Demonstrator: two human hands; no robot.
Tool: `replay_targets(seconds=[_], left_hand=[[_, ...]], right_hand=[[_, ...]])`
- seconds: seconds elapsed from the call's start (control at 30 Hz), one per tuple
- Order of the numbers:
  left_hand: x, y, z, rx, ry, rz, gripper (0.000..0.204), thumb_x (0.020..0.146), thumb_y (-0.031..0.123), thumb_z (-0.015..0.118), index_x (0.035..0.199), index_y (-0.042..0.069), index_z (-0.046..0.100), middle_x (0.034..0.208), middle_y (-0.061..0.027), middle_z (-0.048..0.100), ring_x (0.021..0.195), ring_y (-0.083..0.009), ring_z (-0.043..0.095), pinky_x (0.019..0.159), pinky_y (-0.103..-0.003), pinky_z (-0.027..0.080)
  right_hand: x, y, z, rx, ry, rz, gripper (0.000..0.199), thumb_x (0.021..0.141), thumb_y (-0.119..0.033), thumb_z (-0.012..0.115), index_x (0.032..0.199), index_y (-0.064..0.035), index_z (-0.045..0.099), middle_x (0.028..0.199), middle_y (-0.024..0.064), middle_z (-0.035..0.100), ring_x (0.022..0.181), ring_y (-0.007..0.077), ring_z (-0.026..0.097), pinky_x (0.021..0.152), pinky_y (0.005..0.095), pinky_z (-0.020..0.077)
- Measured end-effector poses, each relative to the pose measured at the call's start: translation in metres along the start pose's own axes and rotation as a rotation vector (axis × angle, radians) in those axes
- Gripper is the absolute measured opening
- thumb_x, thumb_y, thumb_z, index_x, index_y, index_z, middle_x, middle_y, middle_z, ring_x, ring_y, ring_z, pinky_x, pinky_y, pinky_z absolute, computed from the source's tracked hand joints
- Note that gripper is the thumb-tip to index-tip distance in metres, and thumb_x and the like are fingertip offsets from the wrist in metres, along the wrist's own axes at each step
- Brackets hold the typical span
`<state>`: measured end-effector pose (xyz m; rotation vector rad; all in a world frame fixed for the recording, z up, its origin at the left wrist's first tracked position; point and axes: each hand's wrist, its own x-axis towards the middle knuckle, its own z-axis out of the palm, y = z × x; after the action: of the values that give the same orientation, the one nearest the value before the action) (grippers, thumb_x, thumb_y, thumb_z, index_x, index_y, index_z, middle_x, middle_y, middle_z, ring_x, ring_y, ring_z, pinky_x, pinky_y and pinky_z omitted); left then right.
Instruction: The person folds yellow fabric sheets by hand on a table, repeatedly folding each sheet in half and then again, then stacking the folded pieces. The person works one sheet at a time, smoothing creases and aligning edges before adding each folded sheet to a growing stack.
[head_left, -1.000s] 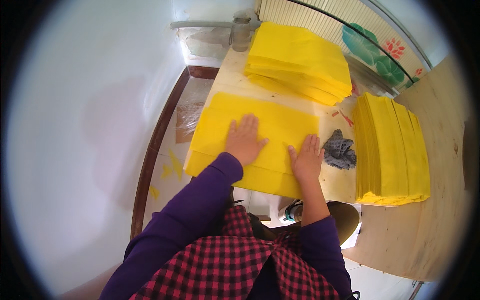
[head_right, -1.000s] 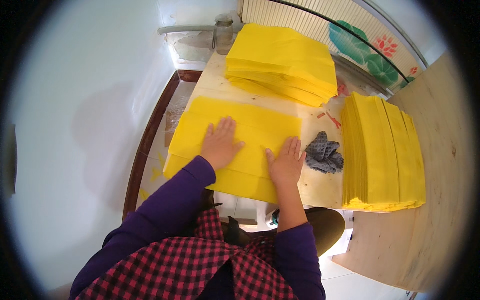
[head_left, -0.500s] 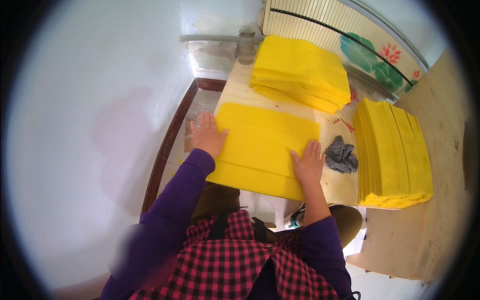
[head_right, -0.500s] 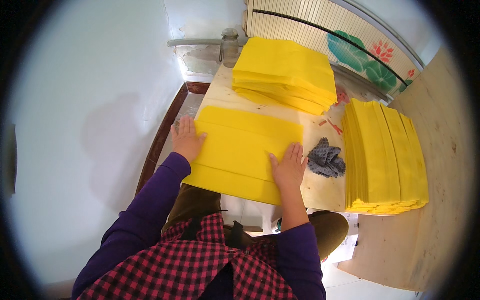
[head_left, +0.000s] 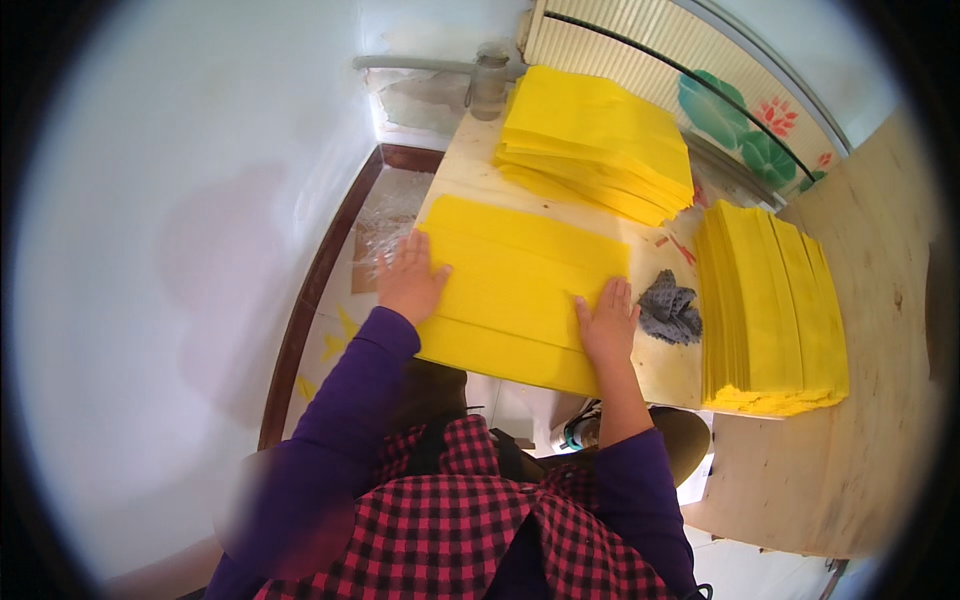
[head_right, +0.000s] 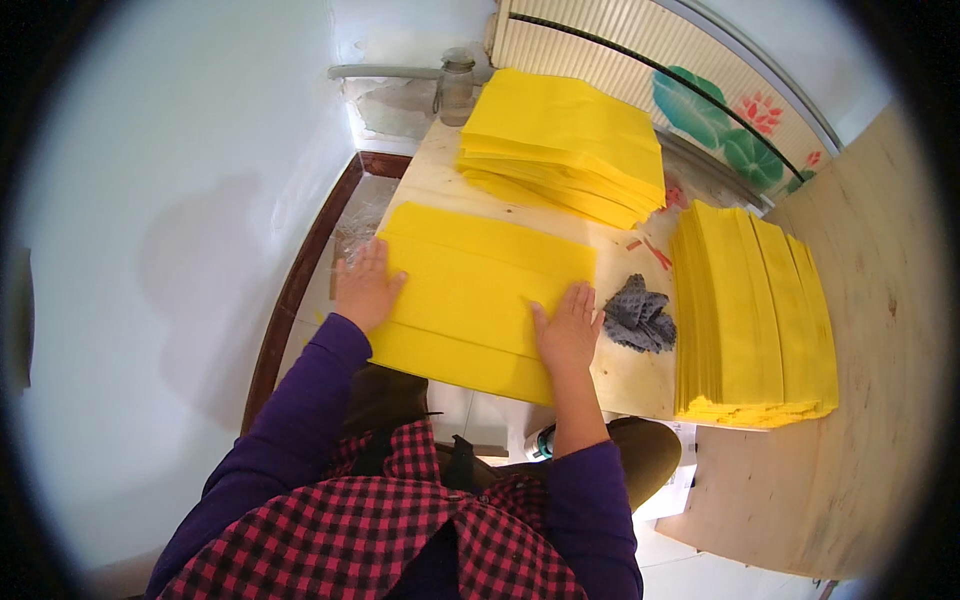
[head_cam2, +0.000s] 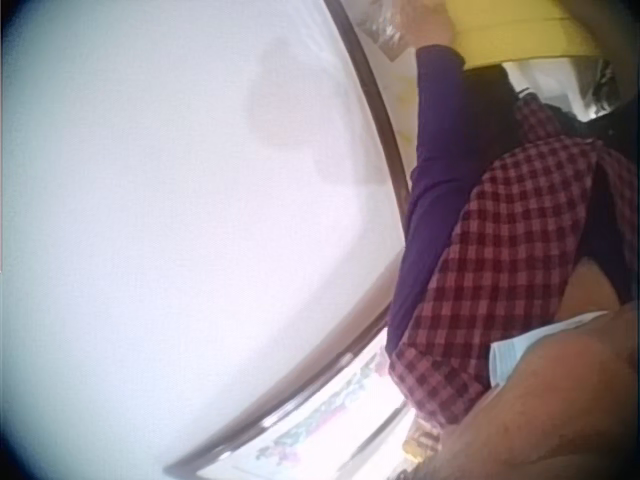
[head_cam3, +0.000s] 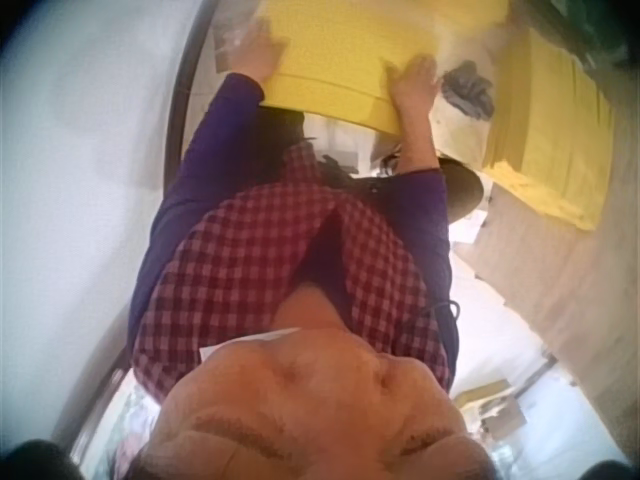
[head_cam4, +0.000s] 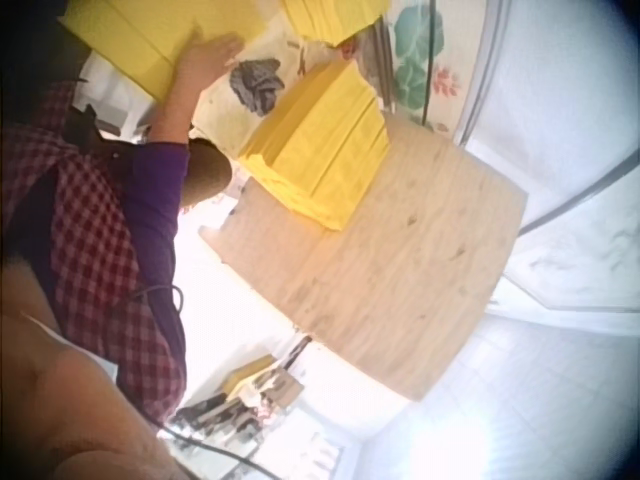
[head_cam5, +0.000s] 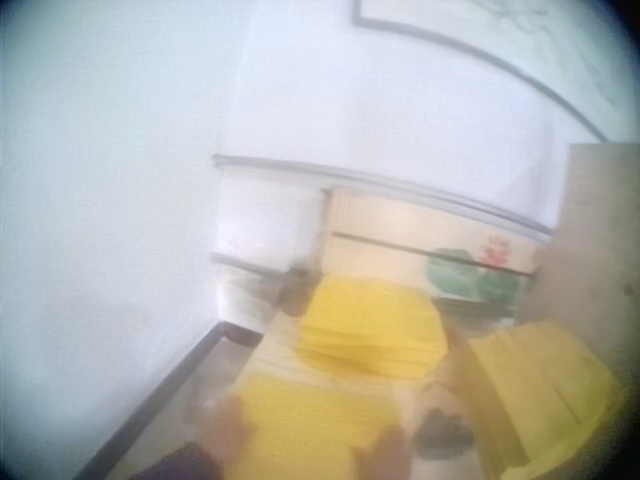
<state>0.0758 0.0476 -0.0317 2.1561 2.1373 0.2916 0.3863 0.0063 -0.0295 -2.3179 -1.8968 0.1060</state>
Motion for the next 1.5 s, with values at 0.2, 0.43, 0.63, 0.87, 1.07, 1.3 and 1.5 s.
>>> replay_targets(seconds=[0.2,0.43,0.63,0.87,1.07,1.3,1.5], left_hand=[[-0.022,-0.074,-0.011,-0.045,0.11,-0.213,0.064,0.097,0.044,0.04,0.143,0.0,0.034,0.152,-0.0152,0.032,0.143,-0.0279,0.023,0.114,-0.054,0.015],[-0.057,-0.092,-0.016,-0.331,0.186,-0.212,0.054,0.1,0.035,0.042,0.144,0.003,0.036,0.151,-0.0172,0.032,0.143,-0.0309,0.024,0.114,-0.05,0.018],[-0.067,-0.078,-0.029,-0.466,0.311,-0.079,0.049,0.098,0.032,0.047,0.137,0.002,0.045,0.145,-0.021,0.039,0.139,-0.0358,0.031,0.112,-0.049,0.024],[-0.077,-0.044,-0.057,-0.73,0.392,0.099,0.037,0.096,0.021,0.052,0.128,0.003,0.054,0.134,-0.0196,0.051,0.13,-0.0344,0.043,0.108,-0.043,0.031],[-0.104,-0.018,-0.066,-1.152,0.071,0.134,0.029,0.097,0.017,0.053,0.119,0.0,0.059,0.117,-0.0123,0.063,0.108,-0.024,0.06,0.096,-0.032,0.044],[-0.133,0.046,-0.037,-1.967,-0.871,-0.366,0.045,0.1,0.031,0.048,0.13,-0.003,0.047,0.126,-0.0172,0.055,0.114,-0.0275,0.055,0.102,-0.038,0.043],[-0.122,0.098,-0.023,-2.512,-0.897,-0.426,0.055,0.1,0.037,0.046,0.138,0.0,0.035,0.141,-0.0184,0.041,0.128,-0.0328,0.043,0.109,-0.043,0.035]], right_hand=[[0.015,0.017,-0.014,0.007,0.104,-0.163,0.057,0.088,-0.032,0.056,0.135,0.0,0.045,0.145,0.0202,0.039,0.138,0.0344,0.029,0.113,0.0488,0.0222],[0.072,0.012,-0.031,0.225,-0.025,-0.401,0.032,0.074,-0.016,0.072,0.1,-0.0011,0.066,0.104,0.0179,0.064,0.099,0.0348,0.059,0.087,0.0398,0.049],[0.099,0.008,-0.046,0.214,-0.322,-0.354,0.031,0.069,-0.02,0.077,0.09,-0.0007,0.064,0.083,0.0143,0.064,0.08,0.0305,0.062,0.073,0.0371,0.0499],[0.102,0.004,-0.065,0.318,-0.551,-0.39,0.026,0.075,-0.018,0.073,0.089,0.0003,0.062,0.077,0.0065,0.061,0.071,0.0162,0.054,0.063,0.0308,0.0441],[0.087,0.0,-0.102,0.285,-0.653,-0.411,0.035,0.079,-0.028,0.065,0.098,0.0006,0.062,0.089,0.0125,0.064,0.082,0.0233,0.06,0.074,0.0335,0.0472],[0.05,0.004,-0.14,0.521,-0.673,-0.241,0.026,0.087,-0.015,0.064,0.107,0.0028,0.062,0.092,0.0021,0.067,0.082,0.0099,0.061,0.073,0.0263,0.0495],[-0.001,0.031,-0.159,0.875,-0.769,-0.052,0.024,0.087,-0.016,0.064,0.102,0.0026,0.063,0.087,0.0031,0.066,0.077,0.0106,0.06,0.068,0.0275,0.0484]])
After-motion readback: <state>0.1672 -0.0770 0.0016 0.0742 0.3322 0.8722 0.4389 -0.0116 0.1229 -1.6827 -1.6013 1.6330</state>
